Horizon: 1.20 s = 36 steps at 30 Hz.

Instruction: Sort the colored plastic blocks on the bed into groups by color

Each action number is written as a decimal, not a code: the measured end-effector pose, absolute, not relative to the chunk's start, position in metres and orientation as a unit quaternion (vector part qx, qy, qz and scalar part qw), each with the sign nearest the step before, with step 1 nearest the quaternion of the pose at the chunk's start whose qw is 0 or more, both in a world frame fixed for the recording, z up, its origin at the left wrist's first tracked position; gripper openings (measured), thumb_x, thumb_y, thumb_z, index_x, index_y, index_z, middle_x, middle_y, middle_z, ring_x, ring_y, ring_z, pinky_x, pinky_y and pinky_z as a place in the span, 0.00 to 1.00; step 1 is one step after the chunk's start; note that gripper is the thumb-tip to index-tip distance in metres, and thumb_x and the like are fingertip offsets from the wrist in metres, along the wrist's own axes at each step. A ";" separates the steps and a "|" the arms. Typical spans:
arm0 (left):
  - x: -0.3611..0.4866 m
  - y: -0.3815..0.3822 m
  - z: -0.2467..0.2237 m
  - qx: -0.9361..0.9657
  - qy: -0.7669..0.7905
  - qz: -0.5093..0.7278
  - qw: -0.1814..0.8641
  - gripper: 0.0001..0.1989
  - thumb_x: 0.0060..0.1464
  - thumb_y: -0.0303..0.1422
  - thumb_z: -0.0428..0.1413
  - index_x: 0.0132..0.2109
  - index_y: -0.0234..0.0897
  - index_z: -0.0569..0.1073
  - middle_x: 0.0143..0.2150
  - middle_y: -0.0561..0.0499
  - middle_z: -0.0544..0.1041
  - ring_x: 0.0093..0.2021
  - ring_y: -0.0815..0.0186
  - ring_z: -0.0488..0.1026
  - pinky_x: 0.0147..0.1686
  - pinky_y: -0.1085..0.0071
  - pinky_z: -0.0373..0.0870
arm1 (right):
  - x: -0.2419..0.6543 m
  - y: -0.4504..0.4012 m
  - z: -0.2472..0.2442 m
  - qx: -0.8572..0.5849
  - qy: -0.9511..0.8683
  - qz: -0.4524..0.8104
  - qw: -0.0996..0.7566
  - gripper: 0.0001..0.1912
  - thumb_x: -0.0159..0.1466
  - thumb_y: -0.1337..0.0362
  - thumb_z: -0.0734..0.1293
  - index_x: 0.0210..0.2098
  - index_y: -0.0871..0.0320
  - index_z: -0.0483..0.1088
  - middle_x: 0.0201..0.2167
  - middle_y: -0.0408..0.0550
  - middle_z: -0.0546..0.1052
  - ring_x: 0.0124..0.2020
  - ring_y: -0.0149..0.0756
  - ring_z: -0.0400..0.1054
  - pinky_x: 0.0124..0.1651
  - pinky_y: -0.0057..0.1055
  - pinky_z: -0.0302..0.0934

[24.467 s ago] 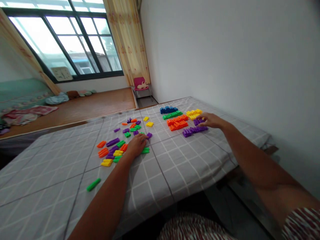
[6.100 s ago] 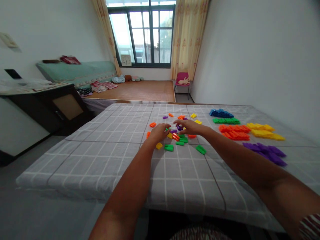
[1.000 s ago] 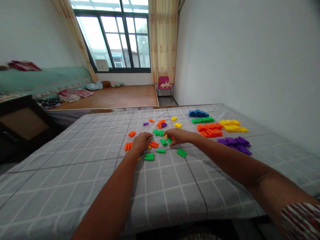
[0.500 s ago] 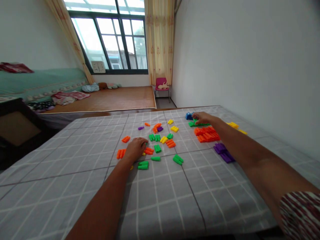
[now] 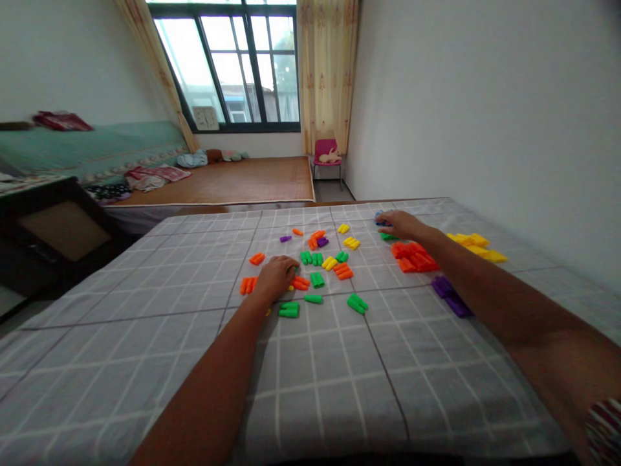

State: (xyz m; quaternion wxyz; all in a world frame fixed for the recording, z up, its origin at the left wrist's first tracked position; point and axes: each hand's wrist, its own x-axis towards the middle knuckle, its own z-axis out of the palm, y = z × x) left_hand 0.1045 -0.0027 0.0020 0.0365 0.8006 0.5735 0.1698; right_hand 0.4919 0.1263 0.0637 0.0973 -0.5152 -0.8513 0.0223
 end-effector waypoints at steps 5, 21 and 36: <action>0.105 -0.002 0.001 0.795 0.581 0.167 0.044 0.16 0.57 0.29 0.48 0.47 0.41 0.78 0.50 0.49 0.79 0.51 0.62 0.72 0.54 0.68 0.66 | 0.393 0.070 0.056 -0.271 -0.945 0.143 0.111 0.15 0.61 0.67 0.66 0.48 0.55 0.75 0.44 0.50 0.78 0.40 0.36 0.73 0.44 0.32 0.64; 0.097 0.003 -0.004 0.804 0.565 0.177 0.044 0.15 0.59 0.32 0.47 0.45 0.41 0.78 0.49 0.48 0.79 0.51 0.61 0.73 0.54 0.65 0.67 | 0.331 0.002 0.041 -0.175 -0.979 0.098 0.041 0.13 0.58 0.72 0.67 0.43 0.58 0.73 0.42 0.53 0.78 0.43 0.40 0.71 0.48 0.35 0.62; 0.092 0.007 -0.005 0.816 0.538 0.200 0.071 0.16 0.57 0.33 0.47 0.45 0.37 0.78 0.48 0.44 0.79 0.50 0.57 0.74 0.54 0.59 0.67 | 0.573 0.150 0.069 -0.590 -0.801 0.024 0.092 0.28 0.50 0.71 0.70 0.51 0.57 0.71 0.47 0.49 0.78 0.43 0.39 0.73 0.41 0.27 0.64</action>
